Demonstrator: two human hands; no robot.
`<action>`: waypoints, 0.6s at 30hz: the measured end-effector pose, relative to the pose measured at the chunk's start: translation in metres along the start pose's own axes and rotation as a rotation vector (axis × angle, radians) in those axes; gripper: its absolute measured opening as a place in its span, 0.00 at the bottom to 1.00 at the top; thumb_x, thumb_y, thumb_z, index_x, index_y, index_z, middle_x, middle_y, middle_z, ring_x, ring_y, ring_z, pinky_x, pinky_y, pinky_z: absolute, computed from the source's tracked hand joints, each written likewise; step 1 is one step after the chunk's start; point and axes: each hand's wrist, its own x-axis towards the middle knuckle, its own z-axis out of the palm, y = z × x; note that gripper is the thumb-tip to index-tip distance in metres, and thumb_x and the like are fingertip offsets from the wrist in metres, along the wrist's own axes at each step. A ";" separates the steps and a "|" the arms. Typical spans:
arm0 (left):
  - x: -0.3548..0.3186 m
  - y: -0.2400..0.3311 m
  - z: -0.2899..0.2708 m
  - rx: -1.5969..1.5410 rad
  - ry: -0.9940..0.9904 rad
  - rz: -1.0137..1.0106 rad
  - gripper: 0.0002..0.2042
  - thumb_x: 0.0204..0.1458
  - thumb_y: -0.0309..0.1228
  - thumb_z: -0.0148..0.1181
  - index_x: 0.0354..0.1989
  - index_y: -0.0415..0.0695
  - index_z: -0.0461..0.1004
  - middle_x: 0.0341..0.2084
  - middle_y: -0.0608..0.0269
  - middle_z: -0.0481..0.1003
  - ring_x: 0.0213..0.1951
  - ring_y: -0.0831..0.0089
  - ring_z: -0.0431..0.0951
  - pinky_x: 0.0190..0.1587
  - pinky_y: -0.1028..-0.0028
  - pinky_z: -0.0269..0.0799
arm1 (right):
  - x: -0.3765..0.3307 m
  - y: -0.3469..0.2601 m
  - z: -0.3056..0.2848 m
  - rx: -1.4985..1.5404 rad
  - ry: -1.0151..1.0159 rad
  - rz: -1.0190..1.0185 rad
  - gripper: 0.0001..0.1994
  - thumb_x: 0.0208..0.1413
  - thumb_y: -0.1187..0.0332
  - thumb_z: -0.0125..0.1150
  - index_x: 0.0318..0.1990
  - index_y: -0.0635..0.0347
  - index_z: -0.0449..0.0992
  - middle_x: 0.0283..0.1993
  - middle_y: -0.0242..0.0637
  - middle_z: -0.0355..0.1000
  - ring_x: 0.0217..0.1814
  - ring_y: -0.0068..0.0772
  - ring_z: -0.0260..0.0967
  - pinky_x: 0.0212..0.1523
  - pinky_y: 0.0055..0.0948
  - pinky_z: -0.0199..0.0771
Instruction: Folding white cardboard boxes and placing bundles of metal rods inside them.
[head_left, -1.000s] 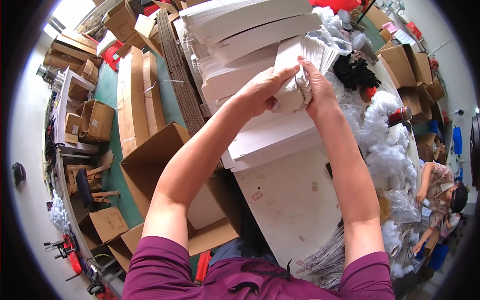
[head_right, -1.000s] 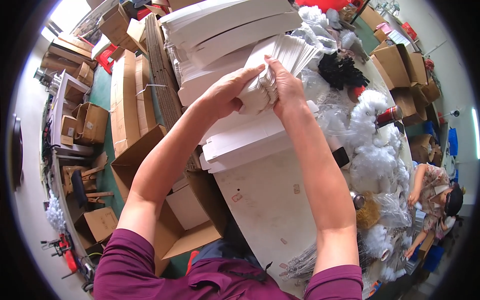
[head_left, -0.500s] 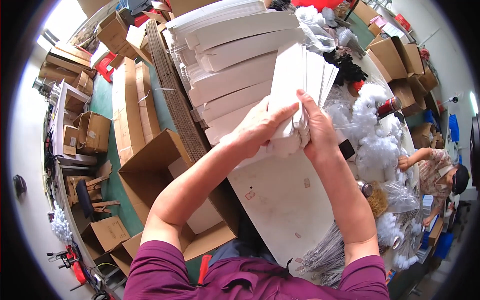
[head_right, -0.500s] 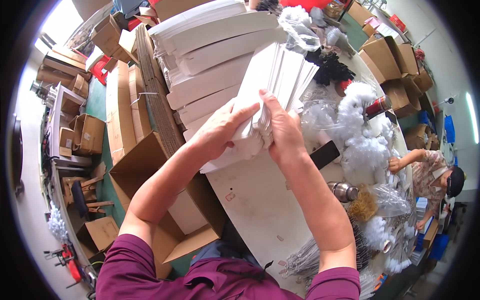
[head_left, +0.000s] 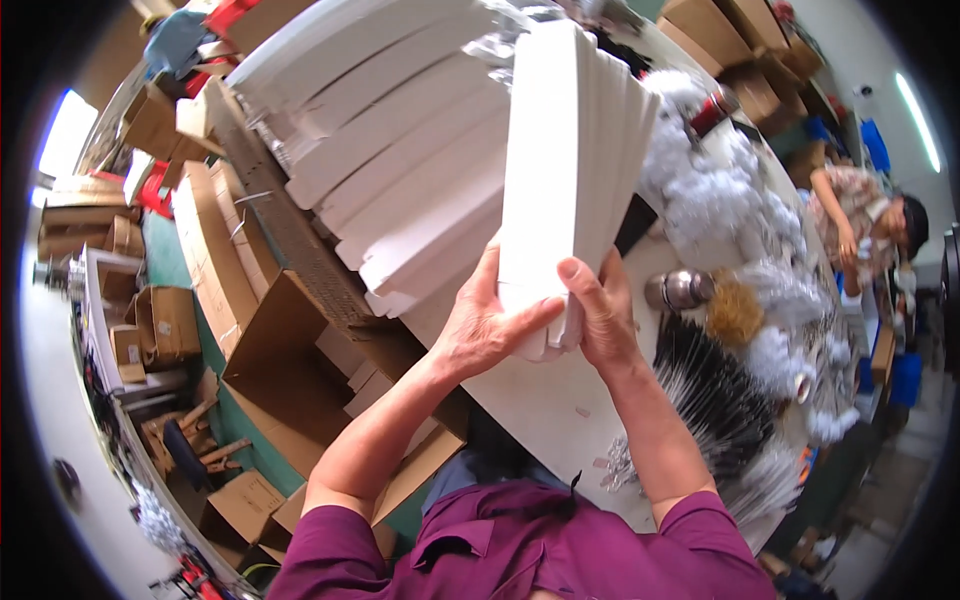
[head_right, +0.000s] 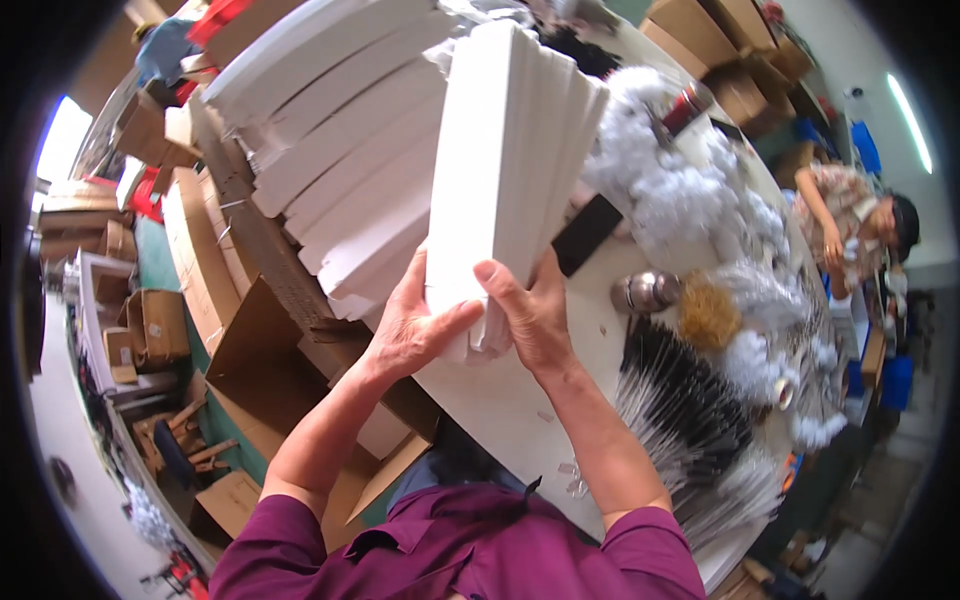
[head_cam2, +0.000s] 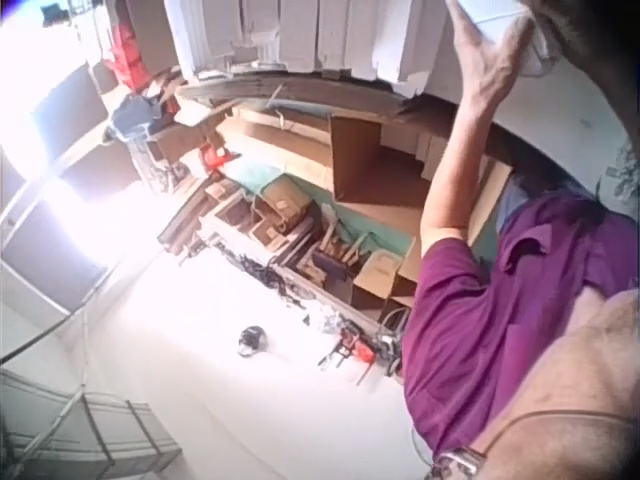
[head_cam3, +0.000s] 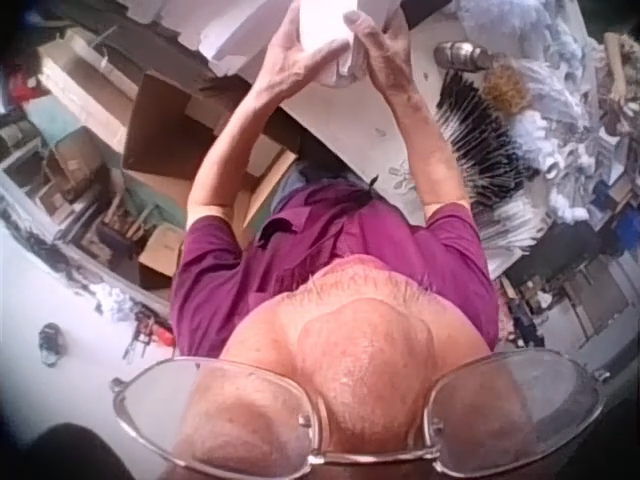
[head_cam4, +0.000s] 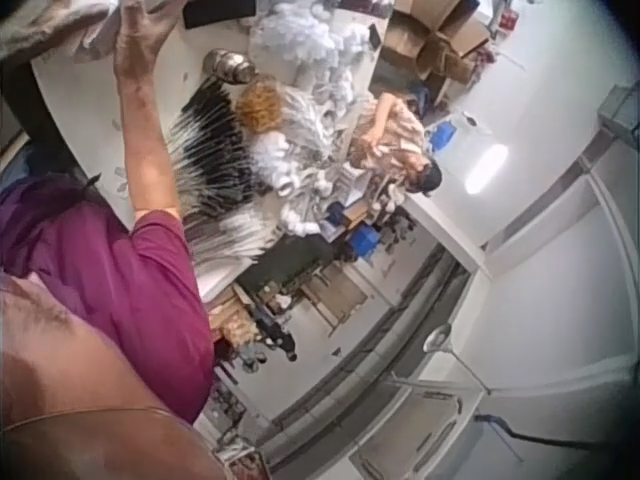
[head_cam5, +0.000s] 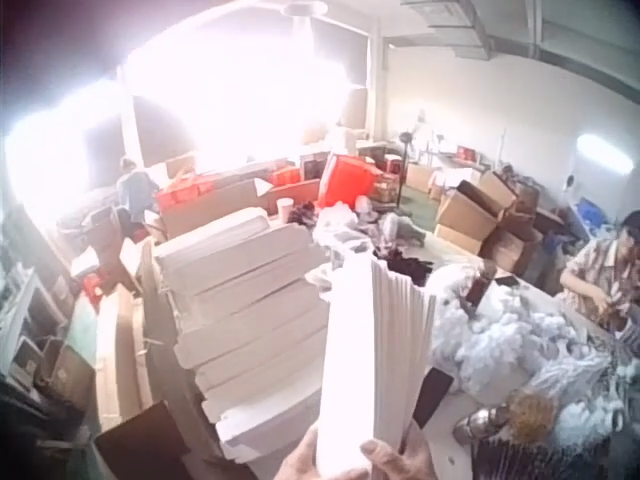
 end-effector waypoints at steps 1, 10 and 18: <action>-0.005 -0.002 0.004 0.056 0.009 -0.012 0.44 0.53 0.50 0.71 0.71 0.39 0.56 0.59 0.54 0.69 0.61 0.65 0.70 0.63 0.62 0.66 | -0.005 -0.002 -0.005 0.008 0.035 0.005 0.36 0.56 0.56 0.71 0.63 0.72 0.62 0.57 0.46 0.69 0.58 0.36 0.69 0.60 0.35 0.70; -0.060 -0.070 0.061 0.004 0.038 -0.020 0.52 0.48 0.46 0.78 0.74 0.41 0.48 0.58 0.51 0.71 0.59 0.64 0.74 0.60 0.63 0.73 | -0.069 0.021 -0.056 -0.018 0.040 0.073 0.37 0.51 0.62 0.73 0.62 0.72 0.60 0.56 0.49 0.69 0.59 0.39 0.70 0.59 0.36 0.72; -0.116 -0.106 0.098 0.087 0.003 -0.135 0.56 0.44 0.46 0.80 0.73 0.43 0.44 0.57 0.51 0.67 0.57 0.62 0.73 0.57 0.63 0.75 | -0.121 0.043 -0.081 -0.244 0.108 0.241 0.34 0.49 0.64 0.79 0.56 0.73 0.64 0.50 0.47 0.72 0.52 0.35 0.72 0.54 0.33 0.75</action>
